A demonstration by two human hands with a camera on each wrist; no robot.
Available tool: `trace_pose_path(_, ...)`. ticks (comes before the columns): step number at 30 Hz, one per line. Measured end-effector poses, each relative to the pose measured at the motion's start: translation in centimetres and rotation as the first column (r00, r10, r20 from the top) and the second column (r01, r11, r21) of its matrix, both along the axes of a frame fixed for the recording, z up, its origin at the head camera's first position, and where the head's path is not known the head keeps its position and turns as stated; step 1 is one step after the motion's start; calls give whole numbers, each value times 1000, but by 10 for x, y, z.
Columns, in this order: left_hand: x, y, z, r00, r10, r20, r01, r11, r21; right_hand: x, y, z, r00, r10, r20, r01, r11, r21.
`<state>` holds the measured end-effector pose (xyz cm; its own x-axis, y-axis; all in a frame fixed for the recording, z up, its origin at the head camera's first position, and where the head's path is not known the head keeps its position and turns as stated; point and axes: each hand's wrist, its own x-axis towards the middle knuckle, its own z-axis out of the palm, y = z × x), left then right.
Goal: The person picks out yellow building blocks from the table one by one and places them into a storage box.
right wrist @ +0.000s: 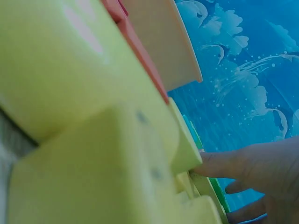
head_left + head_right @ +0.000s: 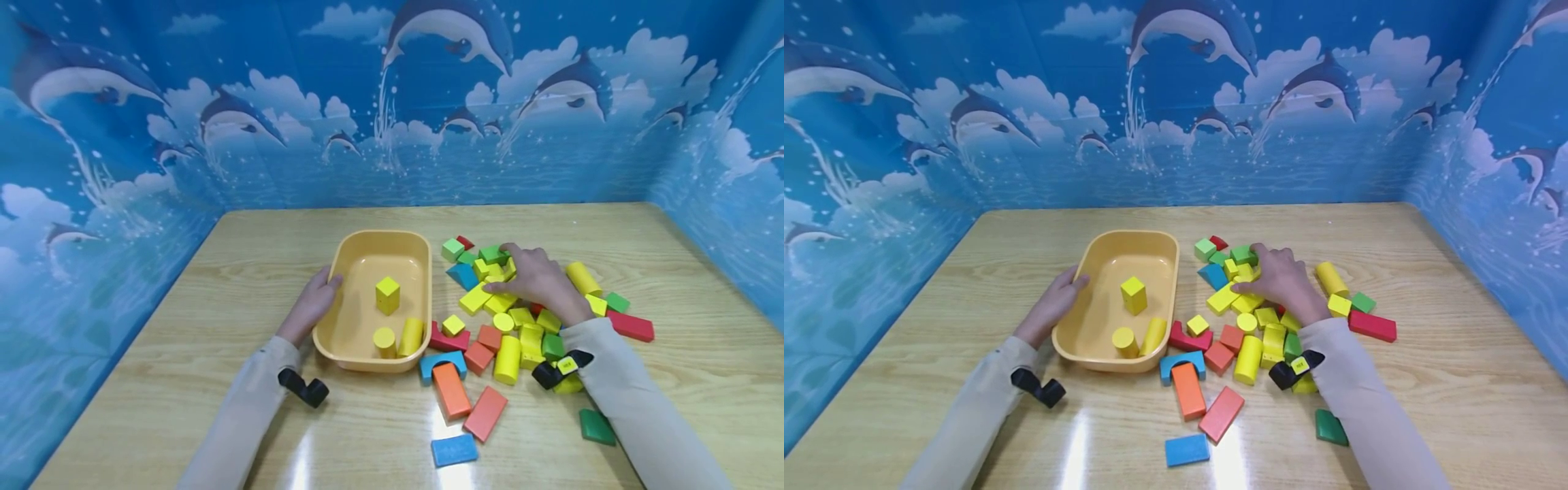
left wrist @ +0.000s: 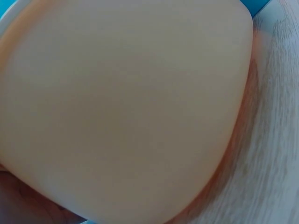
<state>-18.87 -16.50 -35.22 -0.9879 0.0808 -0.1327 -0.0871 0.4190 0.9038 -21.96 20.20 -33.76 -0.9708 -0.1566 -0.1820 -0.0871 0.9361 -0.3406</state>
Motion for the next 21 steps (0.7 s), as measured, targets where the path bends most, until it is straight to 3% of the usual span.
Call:
trace_pose_path(5,0,0,0,1000,-3,-6,3,1000,-10,0,-2,0,1000,-7,-9,7,1000,-12)
trace_pose_path(13,0,0,0,1000,3,-1,-3,1000,-25,1,-3,2,994,-8,-110,-1,997,-77)
trace_pose_path(21,-1,0,0,1000,6,-7,-6,999,-35,10,-17,16,988,-1,-155,-30,980,-199)
